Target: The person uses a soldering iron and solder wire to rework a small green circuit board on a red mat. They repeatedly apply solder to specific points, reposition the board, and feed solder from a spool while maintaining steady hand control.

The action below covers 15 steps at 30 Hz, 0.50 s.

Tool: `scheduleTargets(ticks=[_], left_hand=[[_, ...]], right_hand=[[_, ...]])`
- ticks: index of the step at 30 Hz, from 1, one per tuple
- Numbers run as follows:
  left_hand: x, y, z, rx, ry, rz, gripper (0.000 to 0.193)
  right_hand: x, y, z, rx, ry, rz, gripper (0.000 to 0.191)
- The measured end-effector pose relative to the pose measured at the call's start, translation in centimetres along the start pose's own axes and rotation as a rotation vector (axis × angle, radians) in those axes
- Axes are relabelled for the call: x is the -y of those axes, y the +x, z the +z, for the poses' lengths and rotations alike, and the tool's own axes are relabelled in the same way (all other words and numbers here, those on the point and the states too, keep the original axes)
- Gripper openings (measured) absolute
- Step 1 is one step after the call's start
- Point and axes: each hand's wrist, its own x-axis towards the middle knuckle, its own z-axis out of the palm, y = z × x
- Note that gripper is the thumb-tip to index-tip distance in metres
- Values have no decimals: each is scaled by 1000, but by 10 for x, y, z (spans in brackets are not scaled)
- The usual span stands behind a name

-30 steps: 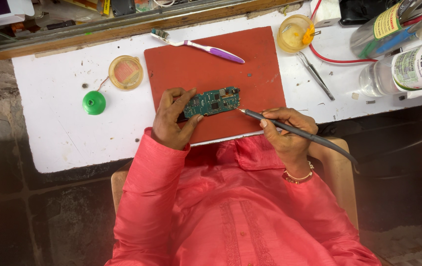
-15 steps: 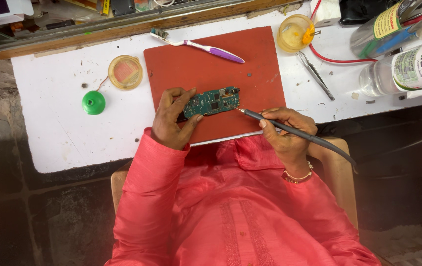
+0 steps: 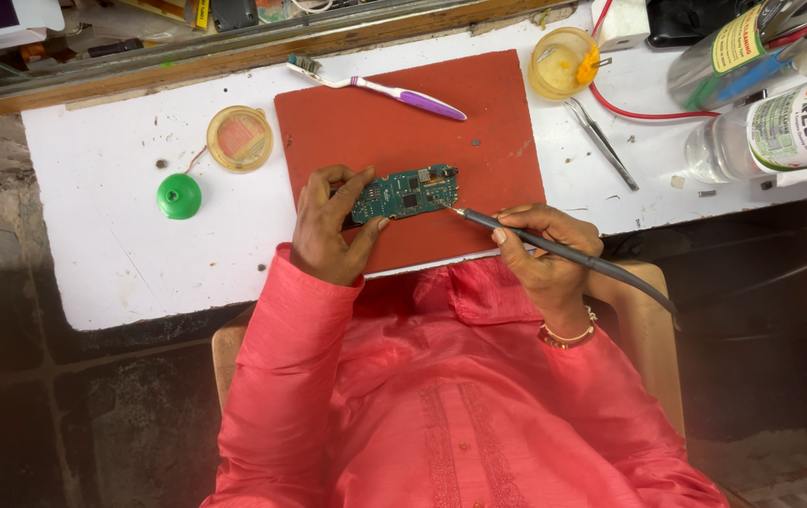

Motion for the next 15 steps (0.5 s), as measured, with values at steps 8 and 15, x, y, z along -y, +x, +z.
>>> scheduleTargets(ticks=[8, 15], left_hand=[[1, 0, 1, 11, 1, -15, 59], [2, 0, 1, -2, -1, 16, 60]], right_hand=[[3, 1, 0, -1, -26, -13, 10], [1, 1, 0, -6, -28, -13, 11]])
